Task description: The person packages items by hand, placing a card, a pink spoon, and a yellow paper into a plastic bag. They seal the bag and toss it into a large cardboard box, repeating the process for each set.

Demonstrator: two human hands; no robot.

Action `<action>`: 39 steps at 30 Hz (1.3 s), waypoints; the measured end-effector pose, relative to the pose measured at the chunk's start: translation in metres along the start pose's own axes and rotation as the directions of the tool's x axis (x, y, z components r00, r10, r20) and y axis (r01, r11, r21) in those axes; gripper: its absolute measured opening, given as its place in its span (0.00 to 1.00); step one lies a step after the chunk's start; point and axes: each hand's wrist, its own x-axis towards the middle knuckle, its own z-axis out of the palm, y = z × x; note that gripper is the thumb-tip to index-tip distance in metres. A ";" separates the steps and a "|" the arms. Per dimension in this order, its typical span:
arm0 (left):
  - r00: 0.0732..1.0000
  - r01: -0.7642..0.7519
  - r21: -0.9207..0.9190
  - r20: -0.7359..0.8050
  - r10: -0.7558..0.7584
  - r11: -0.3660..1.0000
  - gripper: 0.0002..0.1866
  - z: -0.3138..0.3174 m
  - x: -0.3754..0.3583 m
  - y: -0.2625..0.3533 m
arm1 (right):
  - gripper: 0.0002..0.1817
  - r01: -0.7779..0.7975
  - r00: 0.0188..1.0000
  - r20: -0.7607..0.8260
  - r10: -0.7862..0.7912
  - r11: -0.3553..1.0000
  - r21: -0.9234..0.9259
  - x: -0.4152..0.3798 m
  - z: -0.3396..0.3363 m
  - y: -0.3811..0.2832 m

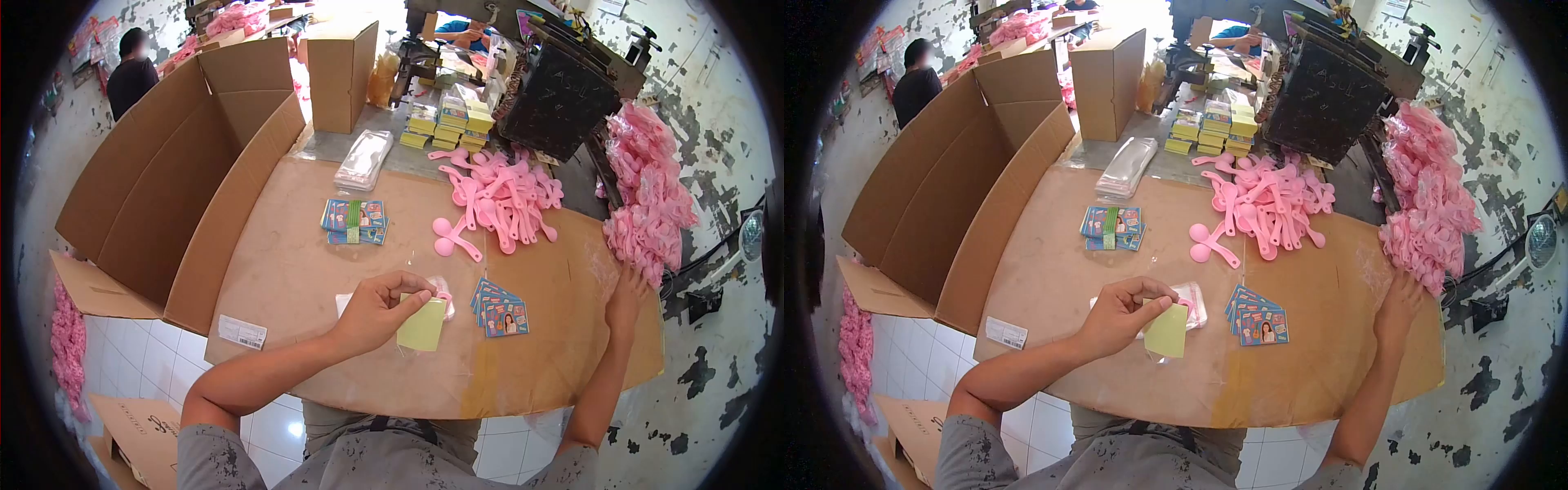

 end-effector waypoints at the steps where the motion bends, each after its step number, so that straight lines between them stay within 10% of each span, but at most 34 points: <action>1: 1.000 0.012 -0.003 -0.003 -0.012 1.000 0.12 0.000 0.001 0.000 | 0.20 0.099 0.993 -0.046 -0.106 0.986 -0.132 -0.007 0.008 -0.011; 5: 0.998 0.060 -0.077 -0.023 -0.062 0.995 0.12 0.002 0.004 -0.004 | 0.26 0.312 0.943 -0.005 -0.332 0.889 -0.336 -0.036 0.053 -0.073; 8: 0.998 0.056 -0.064 -0.038 -0.059 0.996 0.12 0.003 0.006 -0.008 | 0.21 0.055 0.896 0.416 -0.155 0.969 0.242 -0.051 0.097 -0.137; 16: 0.997 -0.002 -0.027 -0.076 0.000 1.000 0.12 -0.005 0.008 -0.018 | 0.11 -0.344 0.743 0.621 -0.249 0.654 0.674 -0.066 0.180 -0.177; 39: 0.991 0.130 0.054 -0.025 -0.128 0.990 0.14 -0.002 0.006 -0.004 | 0.10 -0.499 0.734 0.667 -0.127 0.566 0.657 -0.063 0.185 -0.149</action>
